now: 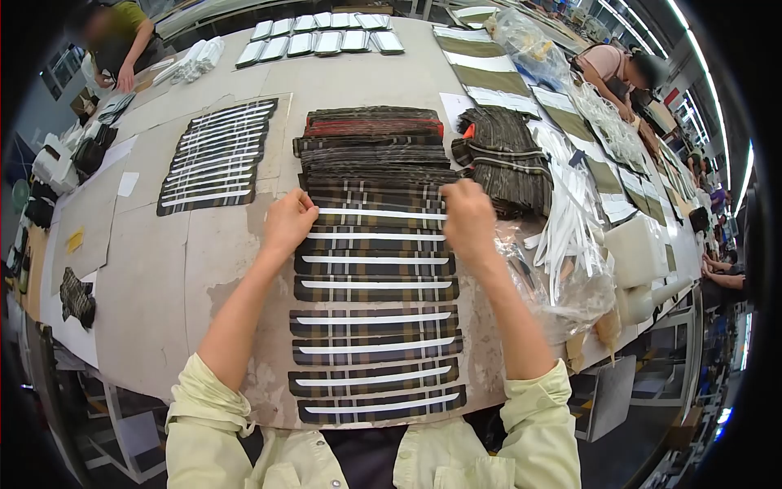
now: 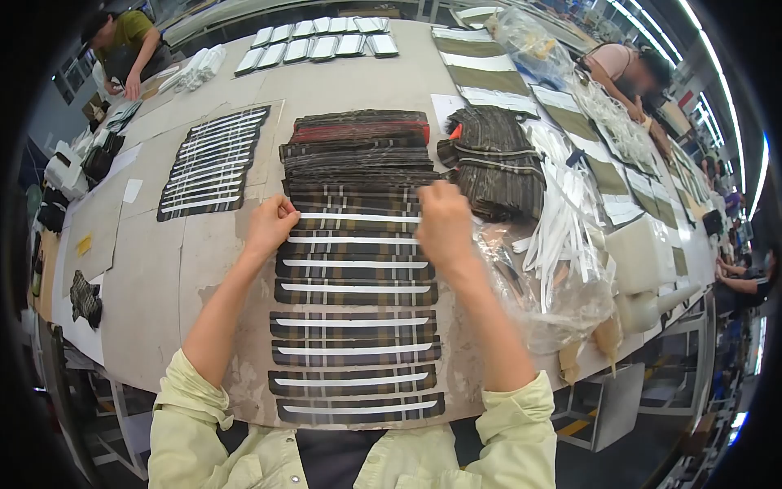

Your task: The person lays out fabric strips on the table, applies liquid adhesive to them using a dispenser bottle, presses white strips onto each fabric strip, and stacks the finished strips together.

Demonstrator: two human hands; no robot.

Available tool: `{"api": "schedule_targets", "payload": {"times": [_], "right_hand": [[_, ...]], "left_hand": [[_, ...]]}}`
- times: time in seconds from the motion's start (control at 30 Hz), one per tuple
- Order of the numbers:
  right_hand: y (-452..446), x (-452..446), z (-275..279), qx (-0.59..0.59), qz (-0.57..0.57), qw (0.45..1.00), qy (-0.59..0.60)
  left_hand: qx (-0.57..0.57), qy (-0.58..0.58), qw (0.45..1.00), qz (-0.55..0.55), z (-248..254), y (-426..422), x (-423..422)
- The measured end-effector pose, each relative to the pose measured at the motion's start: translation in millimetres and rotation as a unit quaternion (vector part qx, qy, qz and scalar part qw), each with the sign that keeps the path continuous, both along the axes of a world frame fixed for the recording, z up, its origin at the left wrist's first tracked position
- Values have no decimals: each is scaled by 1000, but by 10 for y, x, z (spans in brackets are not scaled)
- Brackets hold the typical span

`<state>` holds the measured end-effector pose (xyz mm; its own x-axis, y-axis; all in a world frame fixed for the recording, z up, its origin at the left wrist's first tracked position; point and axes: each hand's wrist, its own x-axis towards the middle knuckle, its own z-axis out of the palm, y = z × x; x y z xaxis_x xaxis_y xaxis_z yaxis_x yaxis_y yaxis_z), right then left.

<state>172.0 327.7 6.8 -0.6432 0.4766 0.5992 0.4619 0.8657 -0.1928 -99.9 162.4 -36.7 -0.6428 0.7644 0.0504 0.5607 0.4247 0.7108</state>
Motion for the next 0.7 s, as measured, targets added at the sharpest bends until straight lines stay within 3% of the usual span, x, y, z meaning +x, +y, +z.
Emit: {"api": "schedule_targets", "payload": {"times": [0.1,0.23,0.3,0.33,0.4,0.5,0.7], "right_hand": [[-315,-336,-115,-27,160,987,-13],[-430,-470,-324,-39,142,982,-116],[-424,-451,-347,-42,140,982,-119],[-425,-444,-351,-37,143,982,-114],[-438,-459,-355,-32,148,982,-109],[-447,-476,-359,0,150,986,-69],[-242,-171,-396,-57,123,991,-12]], "left_hand": [[-2,-10,1000,4,2,12,-11],[-2,-84,996,6,43,-46,-33],[92,137,985,49,-96,-88,-93],[93,136,985,48,28,-111,36],[160,287,940,-94,238,-126,406],[142,348,897,-234,101,52,741],[108,312,925,-191,-9,-187,412]]}}
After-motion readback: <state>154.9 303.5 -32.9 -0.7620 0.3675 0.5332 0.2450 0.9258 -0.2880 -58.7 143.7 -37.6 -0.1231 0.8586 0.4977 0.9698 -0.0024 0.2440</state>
